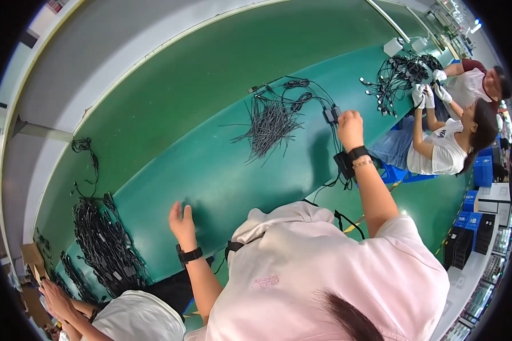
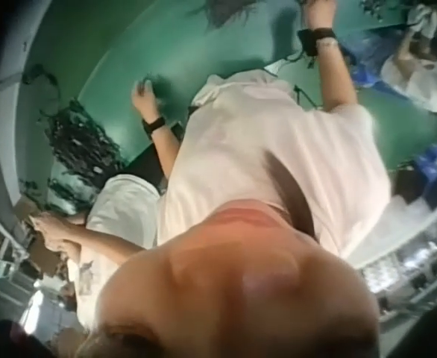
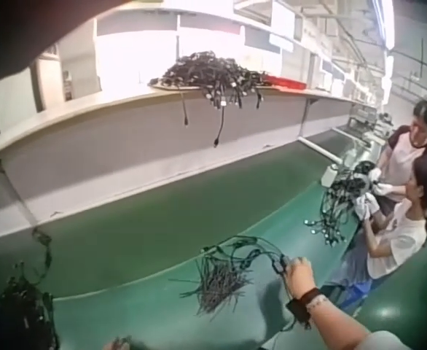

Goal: The person picks up a cable from a pile, loops it by hand, and secures the loop with a plastic tie. They then repeat the process with a second cable before reaching for a third.

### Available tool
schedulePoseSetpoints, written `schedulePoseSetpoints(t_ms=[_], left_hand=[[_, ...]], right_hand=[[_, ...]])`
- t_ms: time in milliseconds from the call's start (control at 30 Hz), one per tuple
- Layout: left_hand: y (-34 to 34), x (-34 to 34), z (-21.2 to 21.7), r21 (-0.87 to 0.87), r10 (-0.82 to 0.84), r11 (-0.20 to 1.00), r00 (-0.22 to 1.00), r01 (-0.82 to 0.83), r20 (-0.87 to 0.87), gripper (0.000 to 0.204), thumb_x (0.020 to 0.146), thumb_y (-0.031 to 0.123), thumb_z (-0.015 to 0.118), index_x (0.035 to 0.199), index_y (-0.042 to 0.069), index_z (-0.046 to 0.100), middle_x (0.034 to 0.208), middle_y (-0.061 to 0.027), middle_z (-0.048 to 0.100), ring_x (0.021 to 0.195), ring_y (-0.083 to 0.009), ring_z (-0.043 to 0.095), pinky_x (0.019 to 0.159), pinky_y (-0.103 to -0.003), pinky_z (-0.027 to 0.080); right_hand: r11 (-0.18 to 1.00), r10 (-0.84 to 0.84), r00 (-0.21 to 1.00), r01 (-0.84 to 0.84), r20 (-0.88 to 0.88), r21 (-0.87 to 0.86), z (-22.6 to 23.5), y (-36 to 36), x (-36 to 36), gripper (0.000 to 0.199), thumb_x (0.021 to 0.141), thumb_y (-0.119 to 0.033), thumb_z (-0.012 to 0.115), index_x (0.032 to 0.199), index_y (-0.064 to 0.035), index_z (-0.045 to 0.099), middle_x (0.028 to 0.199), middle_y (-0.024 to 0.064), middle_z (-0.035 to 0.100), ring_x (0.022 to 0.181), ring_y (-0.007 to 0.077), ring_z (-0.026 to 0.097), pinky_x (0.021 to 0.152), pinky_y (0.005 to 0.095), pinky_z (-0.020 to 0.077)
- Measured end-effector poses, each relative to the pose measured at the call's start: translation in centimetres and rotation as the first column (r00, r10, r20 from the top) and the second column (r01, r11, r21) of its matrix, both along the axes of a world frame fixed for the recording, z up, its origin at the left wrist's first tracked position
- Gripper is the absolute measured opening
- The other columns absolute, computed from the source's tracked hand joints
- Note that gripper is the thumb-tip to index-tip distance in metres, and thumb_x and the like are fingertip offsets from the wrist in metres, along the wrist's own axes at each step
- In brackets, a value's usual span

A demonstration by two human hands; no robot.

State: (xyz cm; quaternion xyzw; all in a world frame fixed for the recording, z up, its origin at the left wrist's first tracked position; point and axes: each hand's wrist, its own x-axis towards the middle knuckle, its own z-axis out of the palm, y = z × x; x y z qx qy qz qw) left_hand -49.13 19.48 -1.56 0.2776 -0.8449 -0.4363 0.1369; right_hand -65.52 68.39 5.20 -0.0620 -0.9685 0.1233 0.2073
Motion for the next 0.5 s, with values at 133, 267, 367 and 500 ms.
schedulePoseSetpoints(t_ms=[133, 267, 367, 500], left_hand=[[6.1, -1.4, 9.2, 0.462, -0.274, 0.858, 0.961, 0.226, 0.039, 0.029, 0.084, 0.014, 0.055, 0.108, -0.002, 0.055, 0.103, -0.0099, 0.059, 0.093, -0.0173, 0.055, 0.083, -0.027, 0.043], [12.5, -3.9, 17.1, 0.744, -0.390, 0.453, 0.860, 0.491, -0.329, 0.023, 0.087, 0.013, 0.052, 0.104, -0.001, 0.057, 0.101, -0.0071, 0.058, 0.090, -0.0121, 0.053, 0.078, -0.024, 0.042], [12.8, -4.4, 18.6, 0.706, -0.344, 0.408, 0.814, 0.579, -0.469, 0.019, 0.088, 0.011, 0.052, 0.101, -0.001, 0.058, 0.100, -0.0054, 0.057, 0.089, -0.0098, 0.052, 0.077, -0.022, 0.041], [12.1, -4.2, 19.5, 0.584, -0.418, 0.419, 0.718, 0.696, -0.556, 0.017, 0.089, 0.010, 0.049, 0.098, -0.001, 0.057, 0.099, -0.0052, 0.056, 0.091, -0.0106, 0.051, 0.079, -0.022, 0.041]], right_hand=[[0.437, 0.393, 0.905, -0.027, 0.164, -0.899, 10.2, -9.7, 3.1, 0.009, 0.085, -0.012, 0.052, 0.084, -0.0034, 0.054, 0.062, 0.0012, 0.051, 0.053, 0.0099, 0.047, 0.049, 0.0223, 0.0378], [-0.072, 0.833, 0.548, 0.241, 0.074, -0.968, 13.7, -18.7, 8.0, 0.010, 0.086, -0.012, 0.053, 0.085, -0.0029, 0.054, 0.057, -0.0008, 0.047, 0.047, 0.0053, 0.039, 0.043, 0.0200, 0.0295], [-0.023, 0.856, 0.513, 0.161, 0.063, -0.987, 14.1, -20.7, 9.5, 0.011, 0.087, -0.012, 0.051, 0.084, -0.0015, 0.053, 0.056, -0.0005, 0.046, 0.045, 0.0054, 0.038, 0.041, 0.0201, 0.0281], [-0.075, 0.852, 0.517, 0.276, 0.082, -0.958, 14.4, -19.8, 9.4, 0.012, 0.087, -0.013, 0.051, 0.085, -0.0016, 0.053, 0.055, -0.0003, 0.046, 0.043, 0.0055, 0.036, 0.041, 0.0199, 0.0274]])
